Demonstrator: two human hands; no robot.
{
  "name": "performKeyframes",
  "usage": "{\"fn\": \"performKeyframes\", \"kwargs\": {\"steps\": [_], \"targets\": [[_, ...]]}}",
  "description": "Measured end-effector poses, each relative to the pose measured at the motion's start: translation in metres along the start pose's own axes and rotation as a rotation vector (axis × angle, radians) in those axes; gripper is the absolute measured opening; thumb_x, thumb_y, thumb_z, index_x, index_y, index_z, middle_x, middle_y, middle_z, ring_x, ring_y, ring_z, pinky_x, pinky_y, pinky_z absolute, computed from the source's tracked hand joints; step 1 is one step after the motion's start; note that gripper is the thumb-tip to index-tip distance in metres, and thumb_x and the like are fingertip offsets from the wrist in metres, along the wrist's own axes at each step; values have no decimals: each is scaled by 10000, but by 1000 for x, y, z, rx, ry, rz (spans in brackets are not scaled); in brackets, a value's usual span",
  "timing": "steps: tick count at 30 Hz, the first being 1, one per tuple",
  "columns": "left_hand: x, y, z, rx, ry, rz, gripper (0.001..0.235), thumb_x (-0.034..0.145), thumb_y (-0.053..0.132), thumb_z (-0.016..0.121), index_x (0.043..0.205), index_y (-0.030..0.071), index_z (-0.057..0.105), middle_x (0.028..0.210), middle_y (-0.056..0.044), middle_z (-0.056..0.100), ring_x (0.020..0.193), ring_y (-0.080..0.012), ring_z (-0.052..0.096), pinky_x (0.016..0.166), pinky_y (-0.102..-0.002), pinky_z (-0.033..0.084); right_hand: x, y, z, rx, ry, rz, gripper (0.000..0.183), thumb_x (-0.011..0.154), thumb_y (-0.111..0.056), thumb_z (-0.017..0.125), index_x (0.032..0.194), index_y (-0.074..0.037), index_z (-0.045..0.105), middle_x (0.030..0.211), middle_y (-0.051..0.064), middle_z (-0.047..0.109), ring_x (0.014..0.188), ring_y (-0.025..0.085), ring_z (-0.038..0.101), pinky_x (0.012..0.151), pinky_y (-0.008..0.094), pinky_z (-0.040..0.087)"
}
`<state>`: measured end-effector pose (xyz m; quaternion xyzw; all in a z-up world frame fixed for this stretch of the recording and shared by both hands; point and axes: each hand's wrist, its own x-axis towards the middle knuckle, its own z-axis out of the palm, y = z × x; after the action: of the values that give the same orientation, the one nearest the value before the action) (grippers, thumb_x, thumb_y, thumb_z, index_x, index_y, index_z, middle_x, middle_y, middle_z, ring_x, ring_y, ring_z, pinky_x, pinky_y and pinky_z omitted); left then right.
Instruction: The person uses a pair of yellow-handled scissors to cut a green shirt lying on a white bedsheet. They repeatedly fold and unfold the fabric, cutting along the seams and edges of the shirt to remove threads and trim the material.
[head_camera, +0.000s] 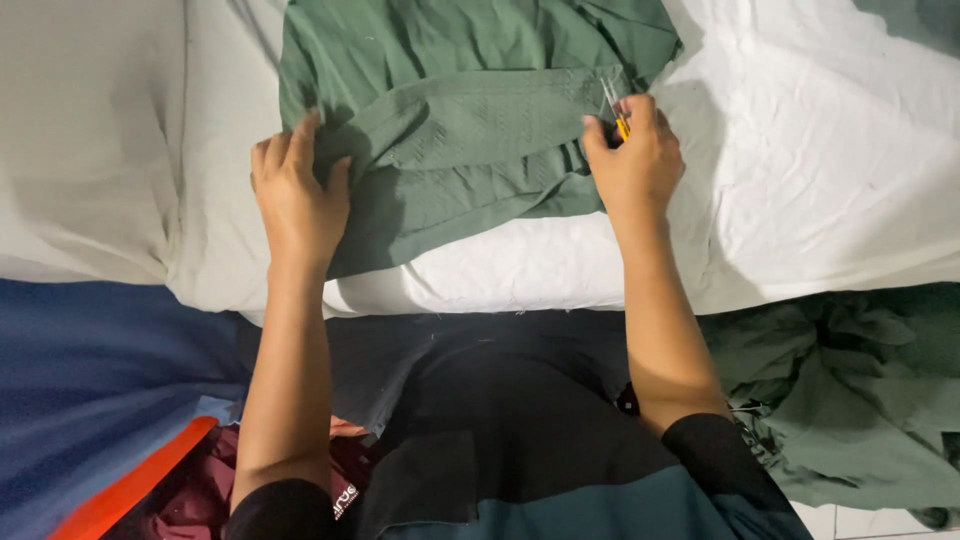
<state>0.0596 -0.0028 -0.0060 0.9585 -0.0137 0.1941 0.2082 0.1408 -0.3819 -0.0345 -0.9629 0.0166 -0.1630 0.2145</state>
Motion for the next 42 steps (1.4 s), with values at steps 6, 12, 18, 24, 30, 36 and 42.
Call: {"fn": "performKeyframes", "kwargs": {"steps": [6, 12, 18, 24, 30, 36, 42], "targets": [[-15, 0, -40, -228, 288, 15, 212, 913, -148, 682, 1054, 1, 737, 1012, -151, 642, 948, -326, 614, 854, -414, 477, -27, 3, -47, 360, 179, -453, 36, 950, 72, 614, 924, 58, 632, 957, 195, 613, 769, 294, 617, 627, 379, 515], [-67, -54, -47, -219, 355, -226, 218, 890, -149, 652, 1039, -9, 731, 990, -151, 630, 914, -300, 629, 782, -400, 512, -85, 8, -82, 558, -290, -594, 154, 880, -11, 757, 1029, -14, 720, 1032, 135, 644, 734, 178, 636, 568, 263, 537], [-84, -21, -51, -42, 307, -297, 424, 765, -166, 527, 1096, 3, 732, 1077, -155, 599, 935, -304, 620, 681, -392, 473, -113, 43, -60, 721, 11, 145, 61, 1003, -22, 645, 943, -20, 638, 809, 91, 594, 697, 191, 545, 624, 313, 449], [-64, 60, -21, -211, 162, 34, 304, 859, -110, 659, 1140, 1, 692, 1093, -192, 645, 1040, -390, 575, 851, -460, 434, -102, 38, -54, 702, -44, 366, 129, 1019, -170, 721, 1032, -73, 637, 871, 49, 675, 617, 94, 530, 559, 253, 448], [-46, 150, 38, -264, -142, 339, 512, 793, 114, 798, 1286, 183, 681, 1238, -133, 636, 1169, -389, 576, 918, -495, 415, -104, 28, -51, 603, -156, 278, 169, 928, -96, 811, 1065, -74, 713, 842, 62, 723, 618, 111, 585, 564, 261, 482], [-36, 125, 65, -399, 17, 248, 74, 894, 117, 787, 884, 163, 729, 1023, -62, 639, 993, -325, 609, 834, -438, 419, -130, 31, -43, 1011, -87, 455, 128, 938, 36, 731, 1063, 29, 702, 839, 85, 662, 449, 66, 473, 428, 209, 420], [-29, 111, 38, -551, 98, -60, 161, 884, -17, 818, 1001, 92, 810, 843, -126, 654, 756, -360, 654, 710, -412, 500, -131, 17, -51, 1006, -162, 369, 141, 910, 53, 743, 1048, 43, 715, 838, 95, 667, 503, 63, 510, 474, 212, 437]]}}
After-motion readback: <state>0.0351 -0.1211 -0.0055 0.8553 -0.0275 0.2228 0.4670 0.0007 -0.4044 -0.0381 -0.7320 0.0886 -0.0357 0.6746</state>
